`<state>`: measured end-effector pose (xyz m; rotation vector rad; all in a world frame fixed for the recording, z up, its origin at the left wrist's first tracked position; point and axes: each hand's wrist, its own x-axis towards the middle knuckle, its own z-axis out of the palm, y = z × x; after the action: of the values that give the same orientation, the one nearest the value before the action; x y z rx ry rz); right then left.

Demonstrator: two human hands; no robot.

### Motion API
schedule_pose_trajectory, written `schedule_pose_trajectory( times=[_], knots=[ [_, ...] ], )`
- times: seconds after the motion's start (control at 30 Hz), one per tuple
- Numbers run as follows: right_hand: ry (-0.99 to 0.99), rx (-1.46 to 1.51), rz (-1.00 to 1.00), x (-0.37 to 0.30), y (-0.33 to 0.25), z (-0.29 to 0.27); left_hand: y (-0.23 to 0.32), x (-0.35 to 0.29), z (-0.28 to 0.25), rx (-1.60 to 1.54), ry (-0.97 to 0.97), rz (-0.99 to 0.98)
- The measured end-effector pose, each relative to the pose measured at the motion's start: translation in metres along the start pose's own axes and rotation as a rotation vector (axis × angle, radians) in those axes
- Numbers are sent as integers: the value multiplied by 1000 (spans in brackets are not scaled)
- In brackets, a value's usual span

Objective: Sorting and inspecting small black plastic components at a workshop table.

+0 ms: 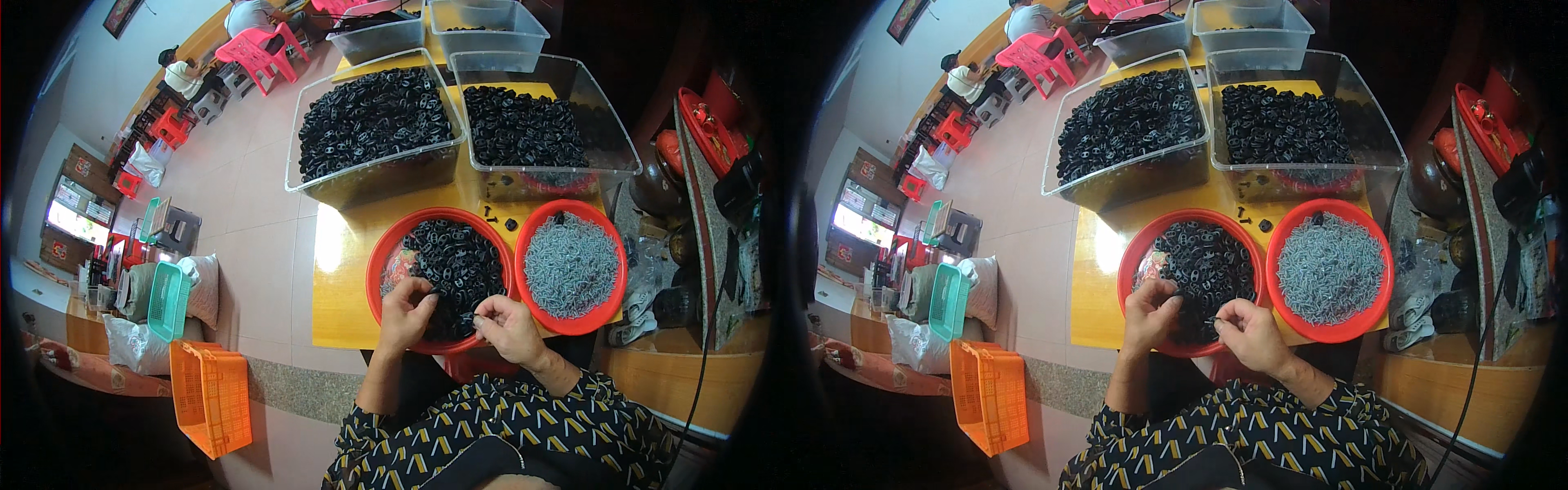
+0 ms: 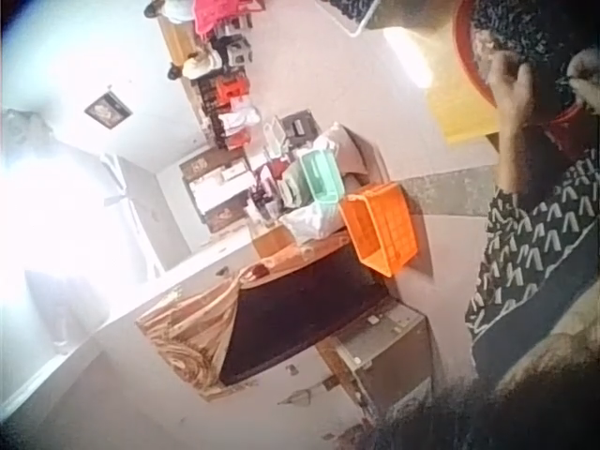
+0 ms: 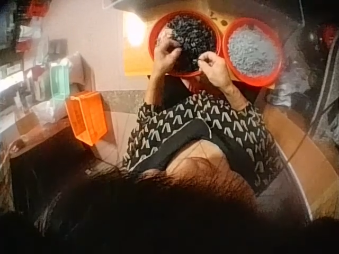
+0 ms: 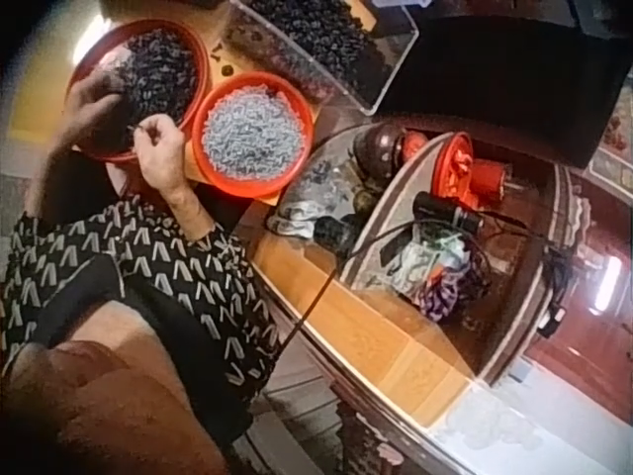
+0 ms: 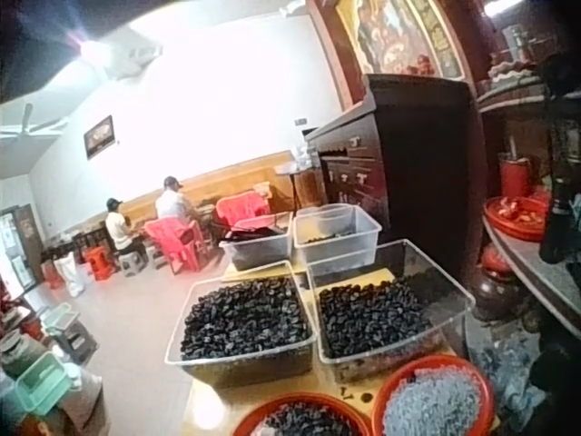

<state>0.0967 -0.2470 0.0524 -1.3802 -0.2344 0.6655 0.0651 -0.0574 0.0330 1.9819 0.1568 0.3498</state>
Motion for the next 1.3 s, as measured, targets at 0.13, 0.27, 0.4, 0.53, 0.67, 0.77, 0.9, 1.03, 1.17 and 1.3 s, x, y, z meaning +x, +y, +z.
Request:
schedule_pose_trajectory(
  times=[0.13,0.27,0.4,0.53,0.67,0.77,0.9,1.03,1.17,1.3],
  knots=[
    [-19,3,24,3,-7,1,11,-13,-1,-684,-11,-364],
    [-5,186,-134,7,-2,8,14,-25,4,-987,-79,-364],
    [-30,122,-287,8,-11,17,20,-33,8,-1137,-65,-460],
    [-55,148,-221,9,-10,24,23,-37,13,-1176,11,-497],
    [-42,196,-174,11,-7,25,27,-40,15,-1098,86,-442],
    [-42,277,-115,15,-3,25,24,-41,12,-1069,79,-457],
    [-19,323,-59,17,-3,24,19,-44,10,-1165,22,-514],
    [-17,198,-17,13,-9,23,17,-48,6,-1200,-12,-455],
    [-21,165,0,13,-8,25,19,-49,7,-1147,-6,-429],
    [-9,169,-84,14,0,27,23,-49,8,-1142,-25,-425]
  ],
)
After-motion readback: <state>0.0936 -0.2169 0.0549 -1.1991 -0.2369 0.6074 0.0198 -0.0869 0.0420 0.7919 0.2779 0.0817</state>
